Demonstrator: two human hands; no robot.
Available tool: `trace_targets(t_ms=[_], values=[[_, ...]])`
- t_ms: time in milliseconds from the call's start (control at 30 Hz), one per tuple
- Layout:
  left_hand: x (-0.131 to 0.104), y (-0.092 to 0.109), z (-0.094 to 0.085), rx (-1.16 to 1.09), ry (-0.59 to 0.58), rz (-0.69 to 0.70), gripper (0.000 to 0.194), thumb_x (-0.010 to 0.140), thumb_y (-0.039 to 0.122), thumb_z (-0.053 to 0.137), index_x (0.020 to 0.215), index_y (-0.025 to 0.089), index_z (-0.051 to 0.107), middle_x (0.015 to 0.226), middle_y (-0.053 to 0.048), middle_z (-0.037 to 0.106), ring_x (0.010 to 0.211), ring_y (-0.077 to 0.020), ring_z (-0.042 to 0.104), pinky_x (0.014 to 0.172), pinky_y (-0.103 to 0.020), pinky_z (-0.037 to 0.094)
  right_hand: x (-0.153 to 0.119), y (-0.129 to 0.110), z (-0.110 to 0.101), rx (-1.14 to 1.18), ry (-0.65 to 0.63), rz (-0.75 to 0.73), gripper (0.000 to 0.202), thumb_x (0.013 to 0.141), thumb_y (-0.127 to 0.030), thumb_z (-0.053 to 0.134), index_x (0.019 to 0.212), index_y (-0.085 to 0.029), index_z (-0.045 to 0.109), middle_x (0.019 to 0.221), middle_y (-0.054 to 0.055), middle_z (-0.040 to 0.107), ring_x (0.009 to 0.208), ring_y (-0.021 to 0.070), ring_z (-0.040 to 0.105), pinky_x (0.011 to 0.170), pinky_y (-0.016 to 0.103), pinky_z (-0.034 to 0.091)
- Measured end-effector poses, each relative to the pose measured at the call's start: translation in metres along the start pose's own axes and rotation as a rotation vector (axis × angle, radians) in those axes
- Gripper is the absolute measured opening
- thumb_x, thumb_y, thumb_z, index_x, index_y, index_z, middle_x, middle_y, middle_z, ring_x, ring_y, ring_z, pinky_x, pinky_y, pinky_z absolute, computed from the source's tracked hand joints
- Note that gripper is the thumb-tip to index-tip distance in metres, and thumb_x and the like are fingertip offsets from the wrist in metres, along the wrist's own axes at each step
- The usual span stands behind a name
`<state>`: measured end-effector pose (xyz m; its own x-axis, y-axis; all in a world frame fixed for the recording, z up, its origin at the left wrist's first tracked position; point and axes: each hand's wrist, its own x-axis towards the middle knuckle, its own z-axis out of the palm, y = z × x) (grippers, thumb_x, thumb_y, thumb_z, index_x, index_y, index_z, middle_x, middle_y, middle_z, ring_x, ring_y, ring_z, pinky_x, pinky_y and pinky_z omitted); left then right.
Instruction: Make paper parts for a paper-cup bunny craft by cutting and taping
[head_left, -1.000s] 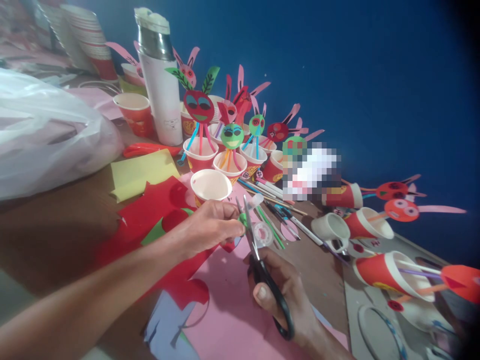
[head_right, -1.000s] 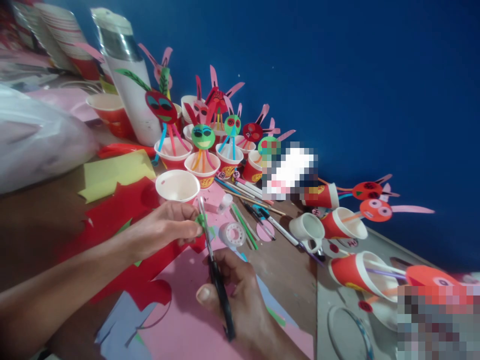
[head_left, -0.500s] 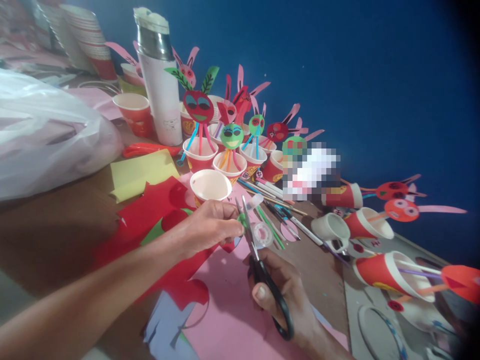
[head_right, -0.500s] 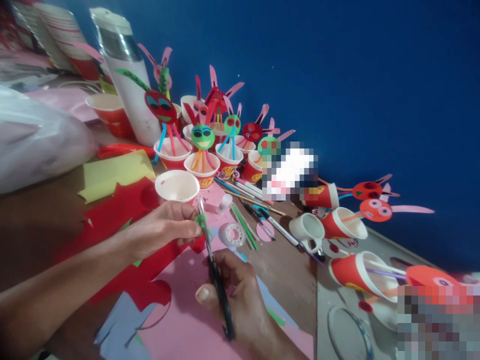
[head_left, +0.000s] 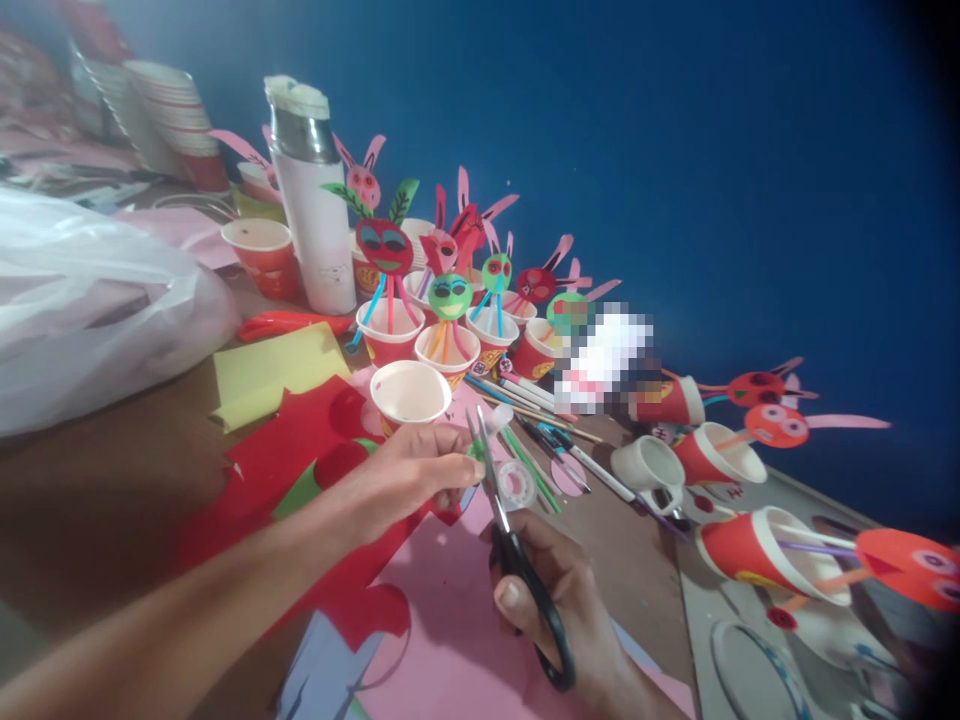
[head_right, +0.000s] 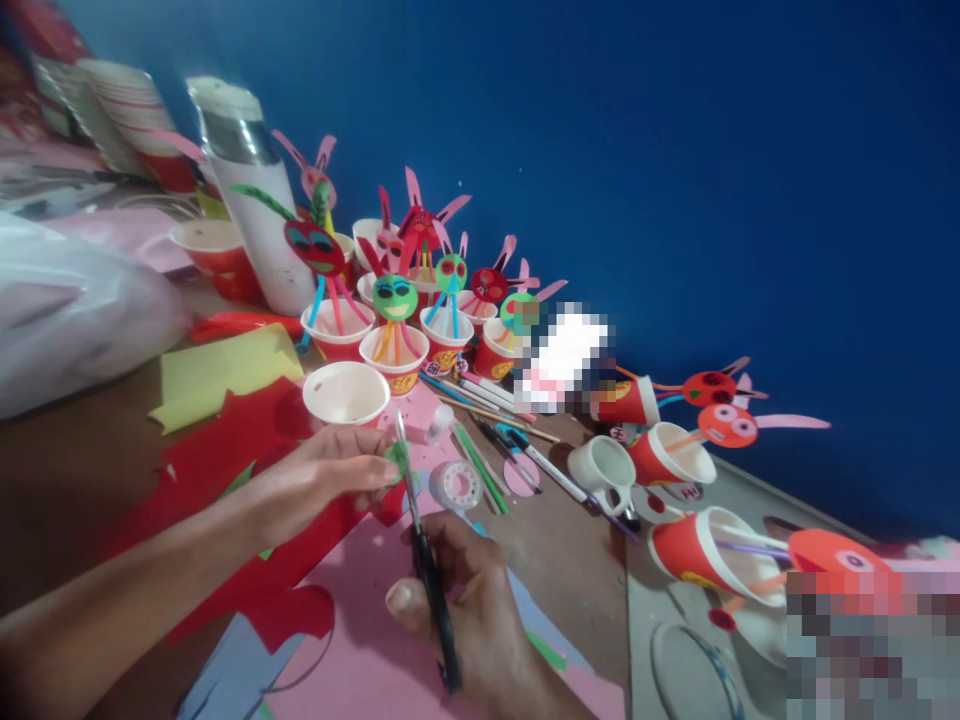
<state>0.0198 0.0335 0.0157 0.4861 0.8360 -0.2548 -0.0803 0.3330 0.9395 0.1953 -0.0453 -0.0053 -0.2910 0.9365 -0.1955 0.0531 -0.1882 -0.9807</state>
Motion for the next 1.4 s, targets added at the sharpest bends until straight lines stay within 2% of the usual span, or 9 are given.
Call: trace_targets(t_ms=[167, 300, 433, 600, 1033, 1400], values=[[-0.0018, -0.0019, 0.004, -0.033, 0.016, 0.03, 0.019, 0.071, 0.026, 0.062, 0.059, 0.013, 0.053, 0.051, 0.004, 0.051, 0.048, -0.0067, 0.045, 0.05, -0.02, 0.033, 0.0003, 0.0047, 0.001, 0.029, 0.027, -0.039, 0.045, 0.066, -0.057, 0.069, 0.085, -0.019, 0.051, 0.061, -0.005, 0.044, 0.048, 0.0078, 0.037, 0.044, 0.02, 0.029], [-0.0026, -0.0006, 0.006, -0.057, 0.066, 0.035, 0.019, 0.07, 0.025, 0.062, 0.059, 0.014, 0.052, 0.051, 0.004, 0.05, 0.048, -0.0061, 0.043, 0.05, -0.02, 0.032, -0.0001, 0.0044, 0.0029, 0.055, 0.031, -0.015, 0.045, 0.064, -0.055, 0.071, 0.084, -0.019, 0.052, 0.062, -0.004, 0.045, 0.049, 0.0084, 0.037, 0.044, 0.021, 0.029], [-0.0011, -0.0013, 0.0037, -0.02, 0.059, 0.006, 0.017, 0.068, 0.022, 0.06, 0.056, 0.015, 0.05, 0.049, 0.004, 0.049, 0.048, -0.0073, 0.044, 0.05, -0.021, 0.032, -0.0008, 0.0031, 0.0049, 0.038, 0.041, 0.006, 0.049, 0.063, -0.058, 0.071, 0.086, -0.018, 0.054, 0.06, -0.005, 0.042, 0.049, 0.0084, 0.035, 0.044, 0.022, 0.026], [-0.001, 0.0001, 0.0021, 0.008, 0.04, -0.012, 0.017, 0.065, 0.021, 0.059, 0.053, 0.015, 0.049, 0.046, 0.003, 0.052, 0.045, -0.0073, 0.044, 0.047, -0.021, 0.03, -0.0008, 0.0044, 0.0053, 0.012, 0.015, -0.058, 0.048, 0.067, -0.058, 0.067, 0.088, -0.017, 0.053, 0.058, -0.005, 0.042, 0.049, 0.0085, 0.032, 0.045, 0.022, 0.023], [-0.0028, 0.0058, 0.0022, 0.085, 0.037, -0.052, 0.015, 0.063, 0.019, 0.057, 0.05, 0.015, 0.05, 0.042, 0.004, 0.048, 0.042, -0.0071, 0.041, 0.044, -0.021, 0.027, -0.0015, 0.0038, 0.0018, -0.032, 0.01, -0.053, 0.046, 0.066, -0.054, 0.068, 0.089, -0.017, 0.054, 0.065, -0.002, 0.047, 0.056, 0.0112, 0.035, 0.049, 0.023, 0.026], [-0.0024, 0.0063, 0.0026, 0.039, 0.023, -0.068, 0.015, 0.061, 0.018, 0.058, 0.05, 0.015, 0.049, 0.042, 0.004, 0.05, 0.042, -0.007, 0.043, 0.044, -0.02, 0.03, -0.0025, 0.0018, 0.0045, -0.037, 0.032, -0.037, 0.047, 0.067, -0.058, 0.066, 0.088, -0.018, 0.054, 0.057, -0.004, 0.046, 0.047, 0.009, 0.035, 0.043, 0.022, 0.026]])
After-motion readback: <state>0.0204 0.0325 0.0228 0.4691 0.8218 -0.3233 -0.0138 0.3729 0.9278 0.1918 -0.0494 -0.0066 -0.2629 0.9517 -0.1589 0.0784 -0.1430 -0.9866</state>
